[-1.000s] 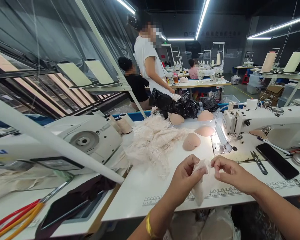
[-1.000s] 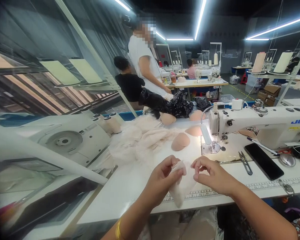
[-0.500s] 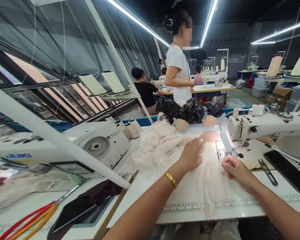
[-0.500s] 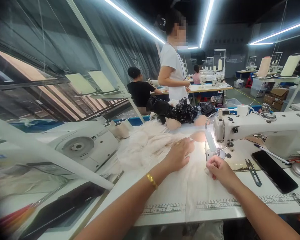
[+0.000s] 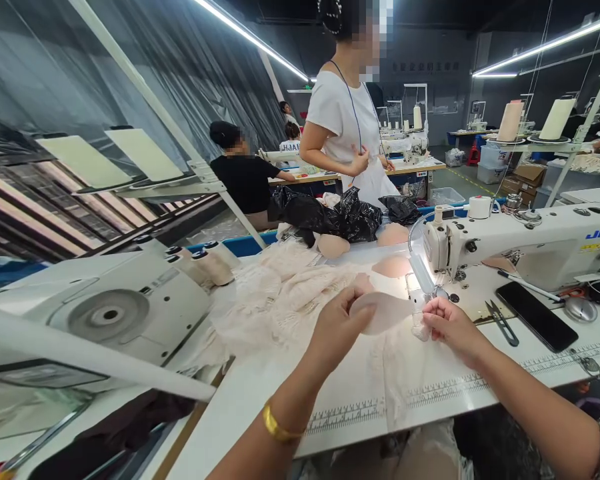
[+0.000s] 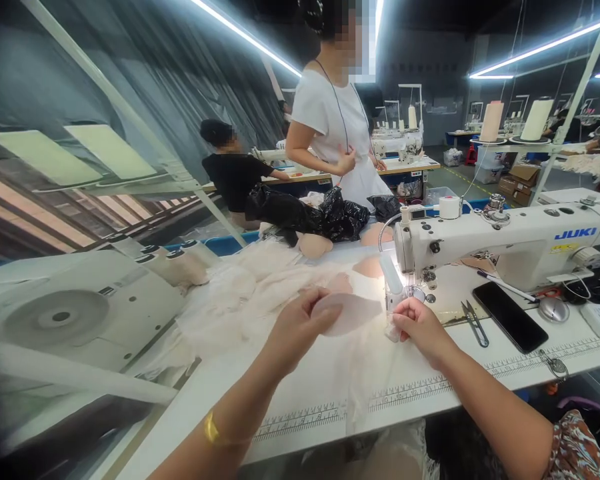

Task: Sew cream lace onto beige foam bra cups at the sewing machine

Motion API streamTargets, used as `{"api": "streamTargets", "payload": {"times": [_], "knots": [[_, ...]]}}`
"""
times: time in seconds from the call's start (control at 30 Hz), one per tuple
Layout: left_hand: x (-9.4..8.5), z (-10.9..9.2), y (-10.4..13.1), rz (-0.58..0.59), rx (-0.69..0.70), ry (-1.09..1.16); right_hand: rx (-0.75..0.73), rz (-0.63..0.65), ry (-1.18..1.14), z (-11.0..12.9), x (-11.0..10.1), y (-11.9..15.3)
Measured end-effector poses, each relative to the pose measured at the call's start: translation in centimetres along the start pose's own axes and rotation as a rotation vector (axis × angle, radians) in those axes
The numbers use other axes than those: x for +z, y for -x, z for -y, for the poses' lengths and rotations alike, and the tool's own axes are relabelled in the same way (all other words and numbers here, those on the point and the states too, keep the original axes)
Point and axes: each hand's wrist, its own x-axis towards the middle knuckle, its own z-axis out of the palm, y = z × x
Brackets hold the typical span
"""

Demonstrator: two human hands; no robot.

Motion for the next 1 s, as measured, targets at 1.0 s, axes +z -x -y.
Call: {"api": "streamTargets", "payload": {"times": [1.0], "knots": [[1.4,0.5,-1.3,0.096,1.053,-0.585,-1.276,-0.175,1.047,3.1,1.0,1.3]]}}
